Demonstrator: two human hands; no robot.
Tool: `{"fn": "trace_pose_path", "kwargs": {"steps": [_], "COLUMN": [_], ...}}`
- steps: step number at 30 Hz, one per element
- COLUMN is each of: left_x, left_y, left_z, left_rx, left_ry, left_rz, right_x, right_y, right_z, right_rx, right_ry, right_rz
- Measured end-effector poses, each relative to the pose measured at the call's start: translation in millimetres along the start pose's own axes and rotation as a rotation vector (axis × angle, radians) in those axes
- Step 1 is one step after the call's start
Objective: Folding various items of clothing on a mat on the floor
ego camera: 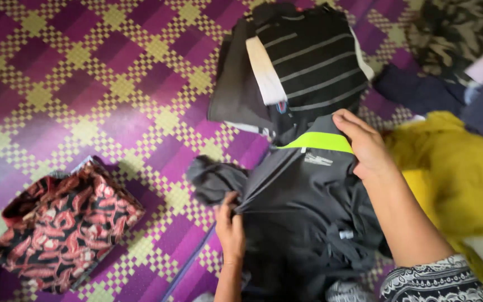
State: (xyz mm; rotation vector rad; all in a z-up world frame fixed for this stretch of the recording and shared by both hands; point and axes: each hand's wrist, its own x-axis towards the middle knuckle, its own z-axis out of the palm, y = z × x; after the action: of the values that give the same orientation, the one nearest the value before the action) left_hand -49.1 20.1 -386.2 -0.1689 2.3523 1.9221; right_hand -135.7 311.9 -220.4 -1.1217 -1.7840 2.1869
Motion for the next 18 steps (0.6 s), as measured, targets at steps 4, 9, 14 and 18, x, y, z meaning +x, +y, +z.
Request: {"fn": "trace_pose_path", "kwargs": {"steps": [4,9,14,18], "left_x": [-30.5,-47.9,-59.8,-76.4], "left_y": [-35.7,10.8,64.4,79.9], "left_z": [-11.4,-66.1,-124.5,-156.3], "left_rx": [-0.832,-1.398,-1.45,-1.441], "left_ry": [-0.069,-0.223,-0.333,-0.306], "left_rz": [-0.274,-0.495,-0.364,-0.245], "right_x": [-68.0,-135.7,-182.7,-217.4], "right_y": [-5.7,-12.1,5.1,7.8], "right_z": [-6.6,-32.5,-54.1,-46.7], "right_rx": [0.08,0.176,0.233,0.283], "right_ry": [0.245,0.308,0.174,0.024], "right_rz": [0.007,-0.061,-0.22,-0.287]}}
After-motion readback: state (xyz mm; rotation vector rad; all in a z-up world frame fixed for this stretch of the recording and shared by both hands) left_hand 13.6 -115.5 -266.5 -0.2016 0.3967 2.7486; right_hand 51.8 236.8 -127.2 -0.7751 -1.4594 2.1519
